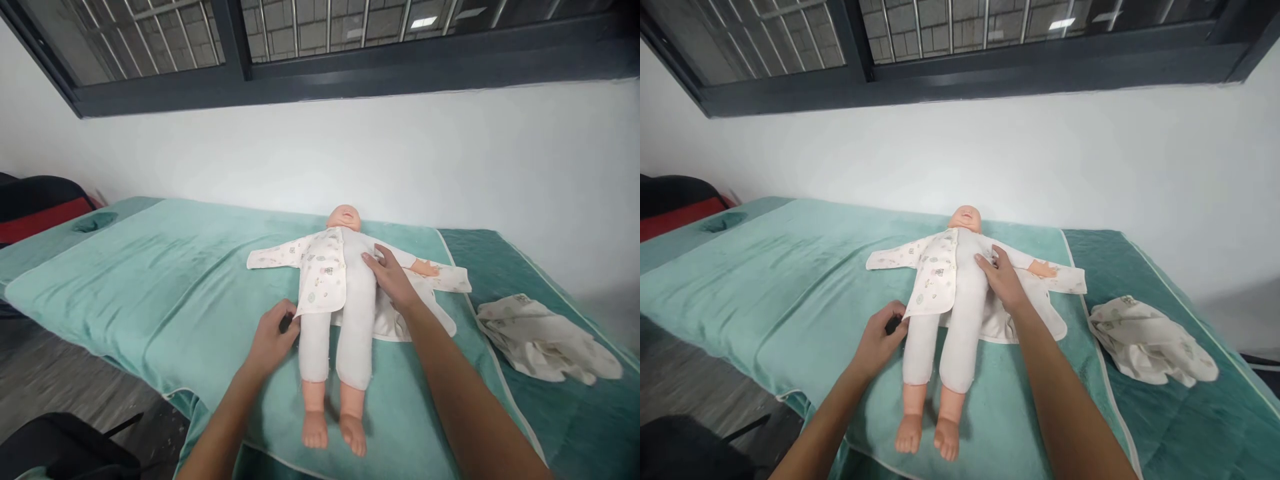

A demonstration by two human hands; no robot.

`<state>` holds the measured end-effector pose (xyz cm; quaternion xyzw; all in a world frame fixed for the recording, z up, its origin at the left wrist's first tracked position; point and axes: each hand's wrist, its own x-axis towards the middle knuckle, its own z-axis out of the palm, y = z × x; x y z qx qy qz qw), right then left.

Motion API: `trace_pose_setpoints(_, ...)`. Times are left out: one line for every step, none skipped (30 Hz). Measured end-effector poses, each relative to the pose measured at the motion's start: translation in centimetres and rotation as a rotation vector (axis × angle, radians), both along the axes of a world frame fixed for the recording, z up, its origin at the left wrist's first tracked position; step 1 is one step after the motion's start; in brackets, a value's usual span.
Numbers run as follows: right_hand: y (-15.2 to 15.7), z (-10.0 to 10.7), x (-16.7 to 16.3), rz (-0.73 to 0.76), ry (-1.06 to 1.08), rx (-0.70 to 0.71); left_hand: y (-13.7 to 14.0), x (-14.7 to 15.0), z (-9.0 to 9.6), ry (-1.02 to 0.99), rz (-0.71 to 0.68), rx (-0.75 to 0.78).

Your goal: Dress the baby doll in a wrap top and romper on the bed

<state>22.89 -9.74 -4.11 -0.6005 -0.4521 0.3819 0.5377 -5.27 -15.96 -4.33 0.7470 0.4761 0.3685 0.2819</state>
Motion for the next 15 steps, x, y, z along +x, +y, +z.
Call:
trace_pose_setpoints(0.1, -0.2, 0.1, -0.001, 0.000, 0.007, -0.3, -0.2, 0.0, -0.012, -0.027, 0.014)
trace_pose_setpoints(0.2, -0.3, 0.2, -0.002, 0.000, 0.013, -0.4, -0.3, 0.0, -0.031, -0.046, 0.042)
trace_pose_setpoints(0.3, -0.4, 0.2, -0.004, -0.003, 0.018, -0.5, -0.3, 0.0, -0.059, -0.052, 0.081)
trace_pose_setpoints(0.4, -0.5, 0.2, -0.006, -0.008, 0.023, -0.4, -0.3, 0.0, -0.092, -0.045, 0.125)
trace_pose_setpoints(0.4, -0.5, 0.2, -0.009, -0.016, 0.028, -0.2, -0.2, 0.0, -0.119, -0.031, 0.163)
trace_pose_setpoints(0.4, -0.5, 0.2, -0.014, -0.027, 0.035, 0.0, -0.1, 0.1, -0.136, -0.017, 0.192)
trace_pose_setpoints(0.3, -0.4, 0.2, -0.018, -0.042, 0.042, 0.2, 0.2, 0.3, -0.136, -0.011, 0.207)
trace_pose_setpoints(0.3, -0.3, 0.2, -0.026, -0.063, 0.050, 0.5, 0.6, 0.4, -0.124, -0.018, 0.209)
trace_pose_setpoints(0.2, -0.1, 0.4, -0.037, -0.089, 0.058, 0.8, 1.1, 0.7, -0.100, -0.038, 0.204)
trace_pose_setpoints(0.1, 0.2, 0.7, -0.052, -0.117, 0.065, 1.1, 1.7, 1.0, -0.066, -0.067, 0.196)
trace_pose_setpoints(0.0, 0.4, 1.1, -0.074, -0.146, 0.070, 1.5, 2.3, 1.5, -0.019, -0.100, 0.188)
trace_pose_setpoints(-0.1, 0.7, 1.7, -0.104, -0.172, 0.072, 2.0, 3.1, 2.0, 0.036, -0.130, 0.183)
trace_pose_setpoints(-0.1, 1.0, 2.5, -0.149, -0.197, 0.078, 2.6, 3.8, 2.6, 0.097, -0.157, 0.180)
trace_pose_setpoints(-0.1, 1.2, 3.4, -0.213, -0.225, 0.090, 3.2, 4.5, 3.3, 0.163, -0.183, 0.180)
trace_pose_setpoints(-0.1, 1.4, 4.4, -0.302, -0.263, 0.110, 4.0, 5.3, 4.0, 0.226, -0.206, 0.182)
